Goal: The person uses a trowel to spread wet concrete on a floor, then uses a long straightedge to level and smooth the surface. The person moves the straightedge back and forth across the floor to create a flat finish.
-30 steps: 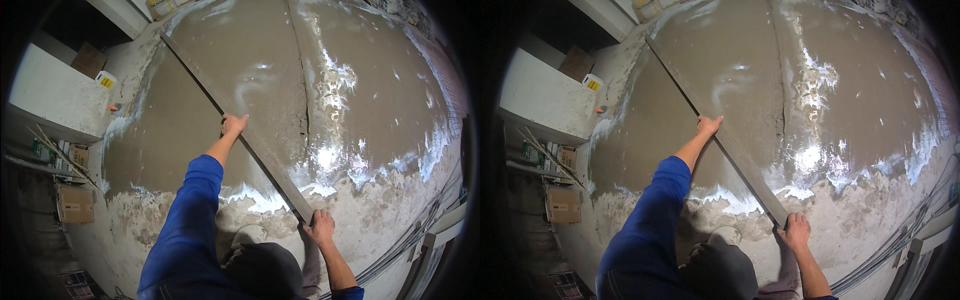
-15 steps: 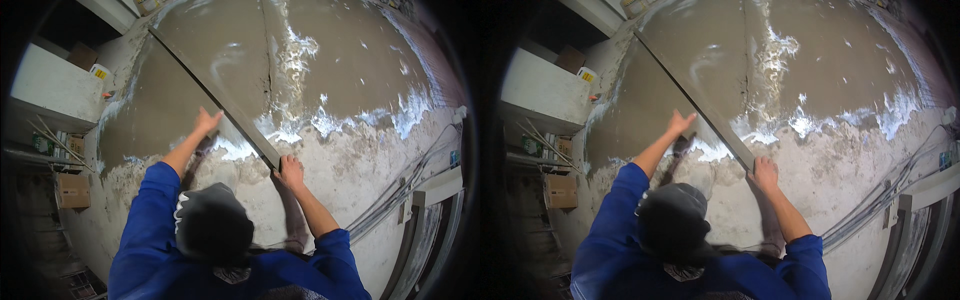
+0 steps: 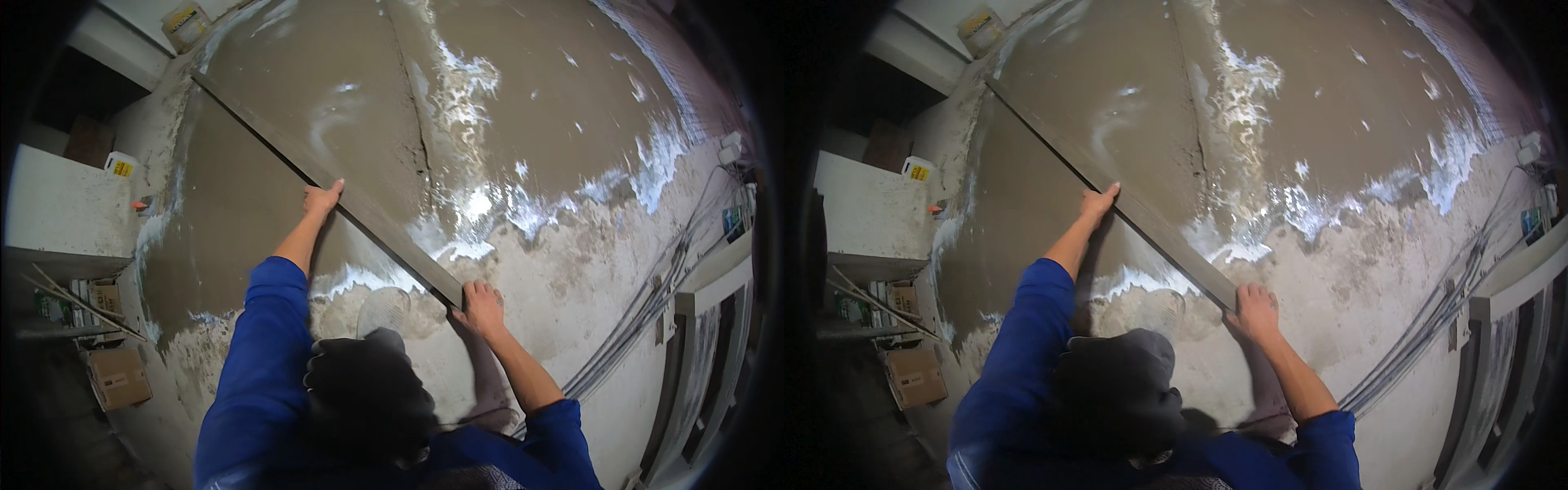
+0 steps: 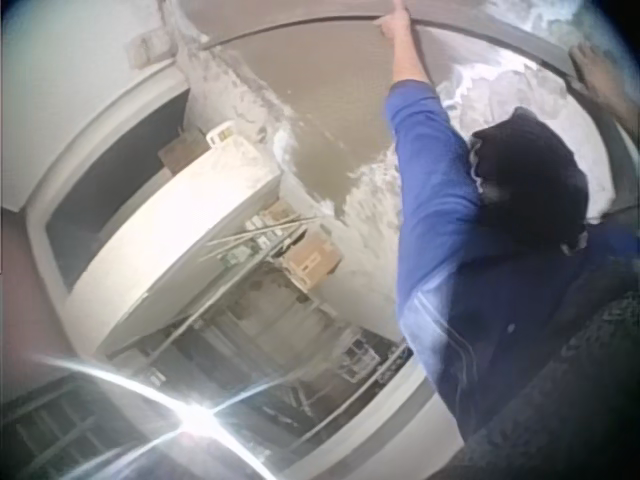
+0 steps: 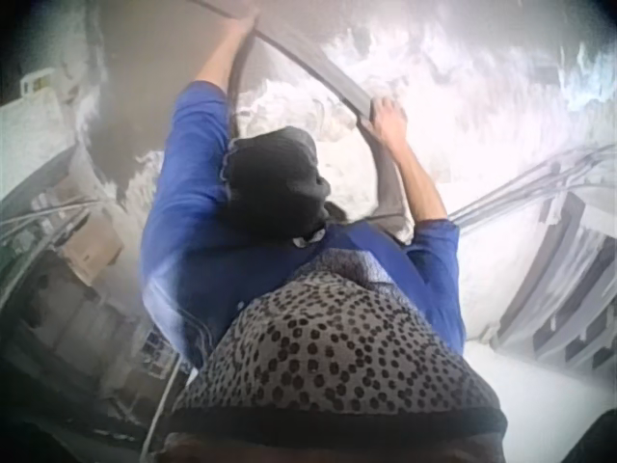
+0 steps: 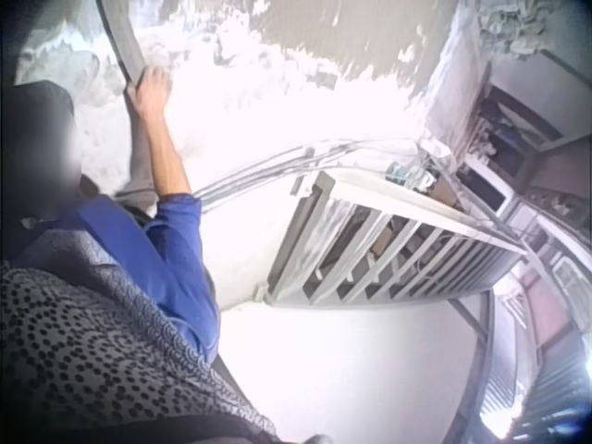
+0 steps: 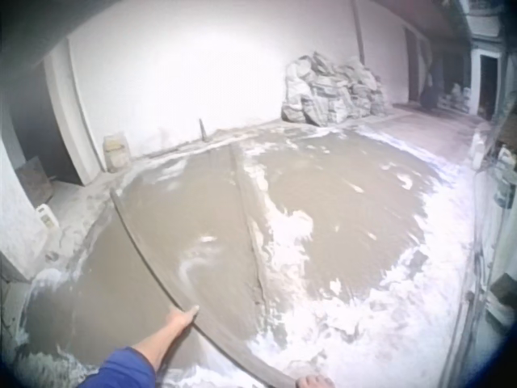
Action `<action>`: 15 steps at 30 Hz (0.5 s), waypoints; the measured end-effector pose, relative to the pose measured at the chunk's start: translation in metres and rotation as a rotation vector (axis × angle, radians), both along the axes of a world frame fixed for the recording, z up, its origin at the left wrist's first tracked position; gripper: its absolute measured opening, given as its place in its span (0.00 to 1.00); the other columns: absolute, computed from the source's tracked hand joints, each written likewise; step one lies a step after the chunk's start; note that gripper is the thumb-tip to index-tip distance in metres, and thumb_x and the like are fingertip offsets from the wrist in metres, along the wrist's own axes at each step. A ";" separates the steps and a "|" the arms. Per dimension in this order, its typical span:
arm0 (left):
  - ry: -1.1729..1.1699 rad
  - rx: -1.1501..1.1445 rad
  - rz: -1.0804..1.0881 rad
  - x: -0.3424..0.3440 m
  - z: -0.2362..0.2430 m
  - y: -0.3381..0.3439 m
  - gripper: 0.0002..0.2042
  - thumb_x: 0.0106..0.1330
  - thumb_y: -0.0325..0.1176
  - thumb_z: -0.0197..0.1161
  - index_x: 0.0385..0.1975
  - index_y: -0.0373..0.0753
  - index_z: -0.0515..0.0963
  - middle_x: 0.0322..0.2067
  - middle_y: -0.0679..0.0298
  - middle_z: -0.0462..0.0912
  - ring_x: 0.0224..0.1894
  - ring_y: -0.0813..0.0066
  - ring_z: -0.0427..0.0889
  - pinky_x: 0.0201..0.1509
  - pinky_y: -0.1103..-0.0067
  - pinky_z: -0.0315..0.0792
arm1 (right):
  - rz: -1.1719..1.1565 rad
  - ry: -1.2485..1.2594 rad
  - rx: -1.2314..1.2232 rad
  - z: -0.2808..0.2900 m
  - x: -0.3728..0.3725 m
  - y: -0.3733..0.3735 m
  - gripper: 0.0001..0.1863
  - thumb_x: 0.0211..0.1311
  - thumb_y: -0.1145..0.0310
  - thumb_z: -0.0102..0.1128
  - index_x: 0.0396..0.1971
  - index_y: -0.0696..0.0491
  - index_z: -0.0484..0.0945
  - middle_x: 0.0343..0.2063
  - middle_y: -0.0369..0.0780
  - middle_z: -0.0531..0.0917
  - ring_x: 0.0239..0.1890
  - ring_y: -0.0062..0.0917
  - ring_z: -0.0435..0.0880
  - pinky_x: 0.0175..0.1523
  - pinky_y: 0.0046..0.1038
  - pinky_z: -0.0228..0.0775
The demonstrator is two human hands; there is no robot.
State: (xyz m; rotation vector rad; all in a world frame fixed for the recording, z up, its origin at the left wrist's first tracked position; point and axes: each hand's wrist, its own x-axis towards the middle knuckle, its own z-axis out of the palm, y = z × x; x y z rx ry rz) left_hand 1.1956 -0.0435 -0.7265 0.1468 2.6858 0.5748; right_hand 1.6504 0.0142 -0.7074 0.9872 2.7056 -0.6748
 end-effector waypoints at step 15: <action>-0.059 0.047 0.050 -0.018 0.028 0.035 0.51 0.49 0.43 0.76 0.66 0.22 0.50 0.52 0.38 0.78 0.56 0.45 0.79 0.60 0.61 0.73 | 0.033 0.103 0.022 -0.020 -0.033 0.006 0.29 0.42 0.56 0.76 0.40 0.55 0.72 0.39 0.44 0.75 0.45 0.43 0.77 0.46 0.43 0.73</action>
